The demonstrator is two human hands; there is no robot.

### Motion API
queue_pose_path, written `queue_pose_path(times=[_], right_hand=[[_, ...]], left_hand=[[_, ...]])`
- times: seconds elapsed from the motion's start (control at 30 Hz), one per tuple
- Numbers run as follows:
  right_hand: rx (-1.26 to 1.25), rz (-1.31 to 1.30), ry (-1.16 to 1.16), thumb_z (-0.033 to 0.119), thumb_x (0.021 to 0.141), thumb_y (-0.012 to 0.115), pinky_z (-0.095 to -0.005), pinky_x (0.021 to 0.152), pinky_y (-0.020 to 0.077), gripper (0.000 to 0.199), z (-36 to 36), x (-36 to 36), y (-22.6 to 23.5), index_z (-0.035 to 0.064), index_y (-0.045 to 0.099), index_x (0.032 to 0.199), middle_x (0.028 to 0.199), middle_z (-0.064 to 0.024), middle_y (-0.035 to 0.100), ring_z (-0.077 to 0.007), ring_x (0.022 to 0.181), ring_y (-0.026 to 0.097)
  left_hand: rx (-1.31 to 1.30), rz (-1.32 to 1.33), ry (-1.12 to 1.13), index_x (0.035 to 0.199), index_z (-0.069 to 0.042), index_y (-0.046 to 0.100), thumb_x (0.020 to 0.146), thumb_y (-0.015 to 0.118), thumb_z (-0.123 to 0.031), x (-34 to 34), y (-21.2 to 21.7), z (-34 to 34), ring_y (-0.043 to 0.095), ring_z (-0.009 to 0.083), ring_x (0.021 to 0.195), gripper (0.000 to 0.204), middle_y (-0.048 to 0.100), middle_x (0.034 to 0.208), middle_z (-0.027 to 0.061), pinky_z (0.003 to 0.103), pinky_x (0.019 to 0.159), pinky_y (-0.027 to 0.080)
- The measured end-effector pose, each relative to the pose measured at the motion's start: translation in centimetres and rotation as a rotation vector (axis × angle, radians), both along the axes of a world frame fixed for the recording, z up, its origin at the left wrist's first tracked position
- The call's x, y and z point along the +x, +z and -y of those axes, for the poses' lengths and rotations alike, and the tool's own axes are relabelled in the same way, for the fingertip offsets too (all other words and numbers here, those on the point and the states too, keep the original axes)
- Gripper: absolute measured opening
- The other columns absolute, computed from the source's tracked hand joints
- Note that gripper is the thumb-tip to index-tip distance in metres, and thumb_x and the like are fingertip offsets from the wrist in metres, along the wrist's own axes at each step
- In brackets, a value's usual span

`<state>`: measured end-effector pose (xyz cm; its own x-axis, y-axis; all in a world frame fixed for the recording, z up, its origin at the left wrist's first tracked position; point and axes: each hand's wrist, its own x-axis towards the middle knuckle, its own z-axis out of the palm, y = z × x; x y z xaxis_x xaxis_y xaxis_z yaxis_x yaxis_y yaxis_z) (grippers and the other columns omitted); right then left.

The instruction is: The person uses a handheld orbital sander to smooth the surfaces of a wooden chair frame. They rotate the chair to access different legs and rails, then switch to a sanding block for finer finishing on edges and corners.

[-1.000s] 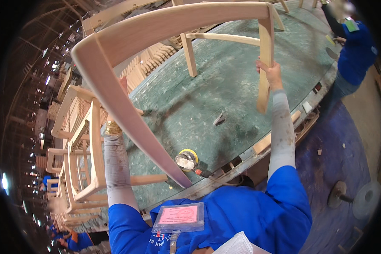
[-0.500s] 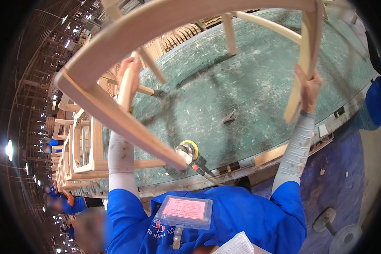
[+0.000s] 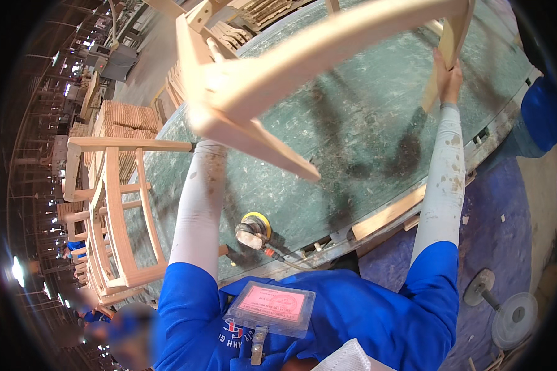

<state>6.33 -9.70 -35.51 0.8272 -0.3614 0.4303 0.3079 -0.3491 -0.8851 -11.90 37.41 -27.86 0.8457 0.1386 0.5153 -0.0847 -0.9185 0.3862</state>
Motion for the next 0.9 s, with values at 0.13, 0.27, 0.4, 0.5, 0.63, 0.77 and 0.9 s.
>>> queue_pose_path(times=[0.13,0.27,0.4,0.5,0.63,0.77,0.9], right_hand=[[-0.418,0.219,-0.378,0.023,0.076,0.070,-0.0470,0.099,0.0328,0.066,-4.0,-4.9,-5.1,0.0053,0.041,0.132,0.131,-0.0227,0.043,-0.0387,0.123,0.039],[-0.426,0.081,0.691,0.008,0.072,0.062,-0.0442,0.101,0.0366,0.039,-15.6,-16.6,-8.8,0.0077,0.060,0.111,0.121,-0.0166,0.054,-0.0368,0.116,0.048],[-0.509,-0.187,1.170,0.017,0.078,0.060,-0.0429,0.097,0.0399,0.046,-21.2,-19.2,-13.0,0.0219,0.057,0.124,0.136,-0.0169,0.043,-0.0368,0.115,0.048],[-0.800,-0.250,1.250,0.021,0.080,0.061,-0.0402,0.096,0.0405,0.045,-20.9,-17.4,-11.7,0.0241,0.056,0.125,0.141,-0.0148,0.037,-0.0341,0.115,0.047],[-0.779,-0.539,1.366,0.023,0.080,0.061,-0.0403,0.095,0.0405,0.042,-24.0,-15.7,-9.8,0.0217,0.058,0.122,0.141,-0.0135,0.038,-0.0320,0.116,0.047],[-0.516,-0.679,1.601,0.027,0.079,0.064,-0.0385,0.087,0.0439,0.042,-28.1,-15.2,-13.0,0.0111,0.059,0.117,0.122,-0.0163,0.055,-0.0296,0.106,0.055],[-0.246,-0.804,1.534,0.029,0.078,0.065,-0.0367,0.082,0.0452,0.043,-27.5,-16.1,-13.9,0.0071,0.059,0.115,0.114,-0.0165,0.059,-0.0275,0.100,0.059]], left_hand=[[-0.056,-0.091,0.003,0.123,-0.002,0.045,0.084,0.062,-0.011,-0.5,-1.0,1.4,0.051,0.0281,0.104,0.044,0.052,0.114,0.0161,0.035,0.088,0.042],[-0.153,-0.153,0.012,0.132,-0.001,0.039,0.082,0.062,-0.009,-6.3,-1.2,1.3,0.050,0.0340,0.116,0.056,0.050,0.126,0.0208,0.038,0.095,0.041],[-0.139,-0.161,-0.018,0.129,0.002,0.045,0.080,0.063,-0.005,-16.8,-1.9,3.9,0.046,0.0343,0.123,0.053,0.049,0.131,0.0214,0.039,0.101,0.038],[-0.508,-0.234,0.196,0.120,0.003,0.053,0.081,0.061,-0.002,-27.6,-4.0,4.8,0.054,0.0285,0.115,0.040,0.056,0.123,0.0187,0.035,0.094,0.044],[-0.679,-0.327,0.453,0.112,0.005,0.057,0.087,0.056,-0.004,-38.2,-6.6,6.7,0.060,0.0163,0.095,0.027,0.063,0.101,0.0106,0.027,0.084,0.048],[-0.880,-0.347,0.545,0.107,0.005,0.059,0.087,0.057,-0.005,-41.9,-6.9,7.5,0.061,0.0138,0.089,0.022,0.063,0.095,0.0083,0.025,0.079,0.048],[-0.886,-0.320,0.548,0.105,0.005,0.060,0.088,0.057,-0.004,-43.7,-7.6,8.1,0.062,0.0130,0.086,0.020,0.063,0.093,0.0077,0.025,0.078,0.048]])
